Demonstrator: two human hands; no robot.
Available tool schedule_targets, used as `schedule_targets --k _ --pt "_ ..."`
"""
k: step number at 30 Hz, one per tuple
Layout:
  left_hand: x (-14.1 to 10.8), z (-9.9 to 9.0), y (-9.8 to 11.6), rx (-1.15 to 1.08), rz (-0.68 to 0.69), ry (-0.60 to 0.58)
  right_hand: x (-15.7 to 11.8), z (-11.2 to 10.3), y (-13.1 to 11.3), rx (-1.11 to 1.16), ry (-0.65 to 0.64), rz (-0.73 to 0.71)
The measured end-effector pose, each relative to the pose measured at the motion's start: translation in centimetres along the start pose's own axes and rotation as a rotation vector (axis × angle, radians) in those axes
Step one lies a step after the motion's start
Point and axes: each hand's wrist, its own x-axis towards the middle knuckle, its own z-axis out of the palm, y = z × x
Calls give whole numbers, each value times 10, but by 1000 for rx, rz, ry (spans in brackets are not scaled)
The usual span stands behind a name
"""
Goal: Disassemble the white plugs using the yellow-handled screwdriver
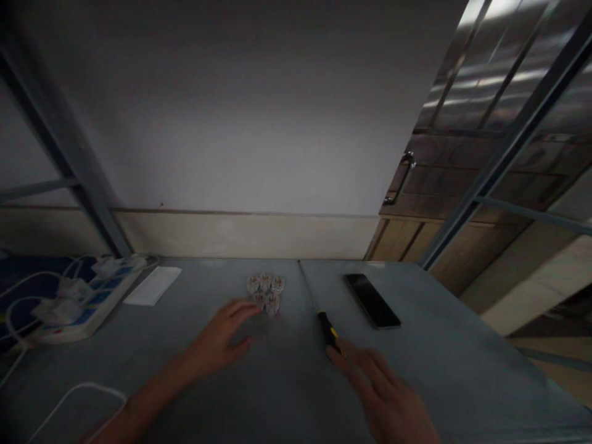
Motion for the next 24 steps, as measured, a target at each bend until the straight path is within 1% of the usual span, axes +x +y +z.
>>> schedule_targets --k 1,2,3,6,8,10,12,13,15,16,18,19,20,21,22,23,24 --pt "9 1 -6 53 1 -10 13 8 10 -128 -54 8" --pt "15 2 -11 101 -2 -15 24 17 18 -197 -112 -33" --pt "18 4 -17 134 10 -38 34 26 24 -220 -151 -100" --pt "17 10 -30 174 59 -99 45 46 34 -137 -299 -221" --pt "11 13 -34 171 77 -101 45 52 36 -58 -325 -259" --pt "5 13 -36 146 93 -84 45 51 38 -15 -278 -305" --pt "1 11 -35 86 131 -82 52 41 40 27 -203 -330" --pt "-1 11 -34 43 154 -87 58 35 41 67 -171 -308" --pt "-2 12 -32 -30 162 -48 77 20 43 184 -57 -208" --pt "-1 15 -31 -45 130 -2 88 12 44 255 10 -121" --pt "2 21 -30 -34 4 87 115 -2 44 358 192 78" --pt "5 25 -30 -22 -68 103 129 -8 42 398 288 154" --pt "8 29 -31 -15 -131 91 145 -14 40 477 407 215" --pt "11 33 -31 -16 -181 59 161 -19 37 581 525 252" --pt "14 37 -32 -23 -218 23 177 -24 33 673 651 245" --pt "16 39 -33 -34 -243 -5 192 -29 29 733 766 251" --pt "18 41 -33 -52 -255 -21 205 -34 25 756 851 258"
